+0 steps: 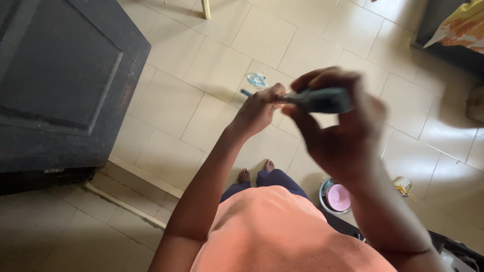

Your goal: Mopping the floor with a stick mop.

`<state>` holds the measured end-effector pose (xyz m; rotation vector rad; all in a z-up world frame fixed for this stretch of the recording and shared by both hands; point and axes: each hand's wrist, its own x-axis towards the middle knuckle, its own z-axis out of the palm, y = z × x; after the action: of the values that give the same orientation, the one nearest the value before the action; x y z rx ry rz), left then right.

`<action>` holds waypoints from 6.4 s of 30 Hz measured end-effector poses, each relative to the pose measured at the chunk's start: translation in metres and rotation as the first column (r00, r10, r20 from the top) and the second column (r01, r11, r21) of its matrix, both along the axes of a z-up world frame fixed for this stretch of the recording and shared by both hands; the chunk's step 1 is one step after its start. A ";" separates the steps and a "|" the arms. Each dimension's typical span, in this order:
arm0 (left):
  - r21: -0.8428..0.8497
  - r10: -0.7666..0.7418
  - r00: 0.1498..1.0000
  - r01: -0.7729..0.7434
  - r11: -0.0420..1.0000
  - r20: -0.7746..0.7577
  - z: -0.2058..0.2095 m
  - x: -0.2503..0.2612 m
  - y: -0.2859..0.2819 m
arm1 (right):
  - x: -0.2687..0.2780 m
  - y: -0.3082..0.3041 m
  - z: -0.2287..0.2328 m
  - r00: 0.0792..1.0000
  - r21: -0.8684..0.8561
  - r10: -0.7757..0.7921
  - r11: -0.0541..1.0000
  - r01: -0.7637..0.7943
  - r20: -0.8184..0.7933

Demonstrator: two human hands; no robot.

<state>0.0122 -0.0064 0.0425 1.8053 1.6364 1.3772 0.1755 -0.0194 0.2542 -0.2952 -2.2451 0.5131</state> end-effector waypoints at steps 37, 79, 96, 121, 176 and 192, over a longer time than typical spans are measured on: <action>-0.387 -0.127 0.992 0.120 0.914 0.006 0.062 0.067 0.037 | 0.085 0.097 0.009 0.983 -0.312 0.051 0.944 -0.104 -0.176; -0.213 0.160 0.986 -0.147 0.966 0.046 -0.013 0.069 0.060 | 0.065 0.123 -0.016 0.980 -0.161 0.198 0.966 -0.200 -0.028; -0.198 0.186 0.982 -0.179 0.964 0.022 0.034 0.017 0.024 | 0.023 0.096 0.009 0.957 -0.199 0.262 0.938 -0.282 -0.125; -0.083 0.288 0.928 -0.276 0.958 0.238 -0.023 -0.117 -0.033 | -0.145 0.014 -0.018 0.975 -0.030 0.222 0.975 -0.222 -0.013; -0.152 0.606 0.792 -0.610 0.778 -0.077 0.046 -0.330 0.106 | -0.415 0.245 -0.029 0.804 -0.390 0.588 0.763 -0.516 0.087; 0.018 0.725 0.680 -0.728 0.686 -0.109 0.092 -0.521 0.066 | -0.595 0.218 -0.005 0.850 -0.340 0.512 0.826 -0.450 0.120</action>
<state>-0.5085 0.0593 0.1341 1.2331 2.5960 1.5343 -0.4191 0.1991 0.2490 0.0903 -2.4439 1.1502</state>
